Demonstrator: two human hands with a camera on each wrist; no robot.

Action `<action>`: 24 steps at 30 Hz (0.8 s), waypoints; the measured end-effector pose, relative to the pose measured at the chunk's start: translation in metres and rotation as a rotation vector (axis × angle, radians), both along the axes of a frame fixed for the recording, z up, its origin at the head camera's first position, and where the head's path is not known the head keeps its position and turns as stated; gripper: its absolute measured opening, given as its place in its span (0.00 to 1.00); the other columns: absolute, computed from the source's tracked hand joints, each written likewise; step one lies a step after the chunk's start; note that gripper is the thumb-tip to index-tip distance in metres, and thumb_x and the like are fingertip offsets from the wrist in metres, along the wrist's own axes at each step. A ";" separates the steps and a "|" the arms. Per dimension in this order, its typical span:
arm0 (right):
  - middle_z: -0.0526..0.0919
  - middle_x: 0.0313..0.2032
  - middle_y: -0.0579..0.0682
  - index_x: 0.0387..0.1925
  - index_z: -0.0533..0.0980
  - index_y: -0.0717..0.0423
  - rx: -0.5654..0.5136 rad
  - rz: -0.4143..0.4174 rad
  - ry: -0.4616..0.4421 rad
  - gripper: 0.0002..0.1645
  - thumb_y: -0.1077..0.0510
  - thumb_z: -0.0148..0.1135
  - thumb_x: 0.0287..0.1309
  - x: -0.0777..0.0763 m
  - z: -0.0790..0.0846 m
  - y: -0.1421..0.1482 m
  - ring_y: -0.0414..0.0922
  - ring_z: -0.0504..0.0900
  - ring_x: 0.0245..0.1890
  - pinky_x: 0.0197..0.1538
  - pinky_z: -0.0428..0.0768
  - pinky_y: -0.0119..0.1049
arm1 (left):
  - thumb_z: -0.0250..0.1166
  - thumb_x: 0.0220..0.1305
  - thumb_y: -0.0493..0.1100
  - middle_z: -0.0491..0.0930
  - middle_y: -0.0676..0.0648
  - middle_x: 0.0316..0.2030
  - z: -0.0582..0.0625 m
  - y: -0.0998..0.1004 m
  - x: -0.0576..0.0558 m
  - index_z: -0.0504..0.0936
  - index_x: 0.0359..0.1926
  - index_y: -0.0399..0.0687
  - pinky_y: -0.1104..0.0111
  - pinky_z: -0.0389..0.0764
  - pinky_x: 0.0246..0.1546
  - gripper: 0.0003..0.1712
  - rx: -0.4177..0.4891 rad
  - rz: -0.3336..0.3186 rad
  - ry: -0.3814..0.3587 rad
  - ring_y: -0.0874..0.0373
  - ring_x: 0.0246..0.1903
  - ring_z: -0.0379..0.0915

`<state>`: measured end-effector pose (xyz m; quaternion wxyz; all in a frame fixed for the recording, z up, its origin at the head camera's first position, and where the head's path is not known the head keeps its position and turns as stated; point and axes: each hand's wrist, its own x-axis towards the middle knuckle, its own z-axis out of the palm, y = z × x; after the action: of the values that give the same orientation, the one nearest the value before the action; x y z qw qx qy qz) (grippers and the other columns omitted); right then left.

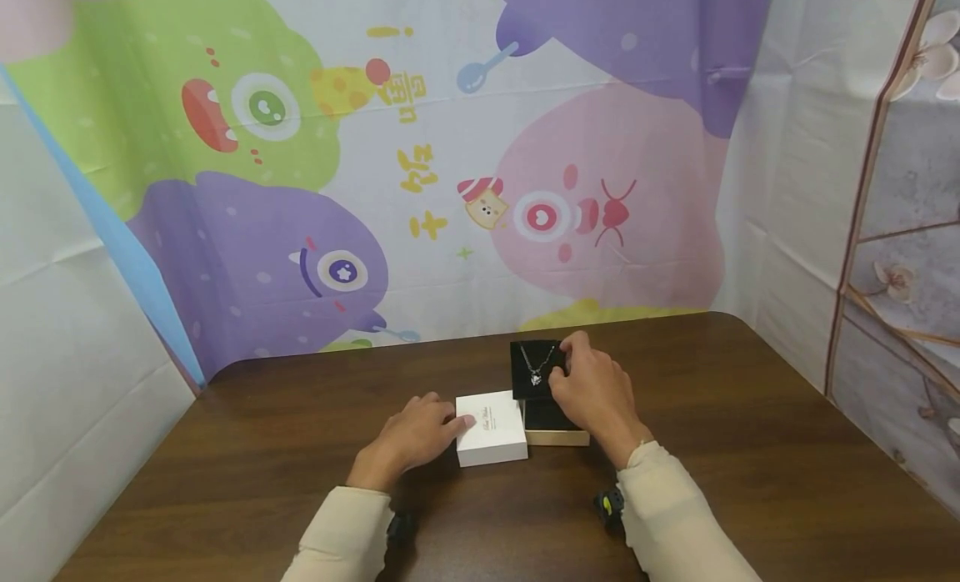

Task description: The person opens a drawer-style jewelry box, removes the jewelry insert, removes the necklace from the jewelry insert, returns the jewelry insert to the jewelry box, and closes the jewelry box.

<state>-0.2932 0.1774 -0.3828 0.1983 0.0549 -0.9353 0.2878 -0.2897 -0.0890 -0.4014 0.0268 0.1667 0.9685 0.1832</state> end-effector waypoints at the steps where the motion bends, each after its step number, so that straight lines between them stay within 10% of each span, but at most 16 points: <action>1: 0.83 0.41 0.53 0.58 0.71 0.58 -0.006 0.002 0.003 0.24 0.54 0.60 0.63 0.000 0.000 0.000 0.50 0.80 0.32 0.36 0.76 0.51 | 0.57 0.73 0.60 0.77 0.44 0.48 0.000 0.000 0.000 0.83 0.53 0.42 0.44 0.73 0.49 0.27 0.001 0.000 0.000 0.46 0.50 0.71; 24: 0.86 0.39 0.57 0.57 0.75 0.65 -0.115 0.050 0.101 0.23 0.60 0.63 0.61 -0.006 -0.005 0.000 0.53 0.85 0.39 0.46 0.78 0.55 | 0.57 0.73 0.60 0.77 0.44 0.47 0.000 0.001 0.000 0.84 0.52 0.42 0.45 0.73 0.49 0.27 -0.003 0.013 -0.006 0.46 0.50 0.71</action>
<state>-0.2988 0.1773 -0.3879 0.2408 0.0812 -0.9044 0.3427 -0.2894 -0.0879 -0.4011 0.0286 0.1599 0.9697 0.1824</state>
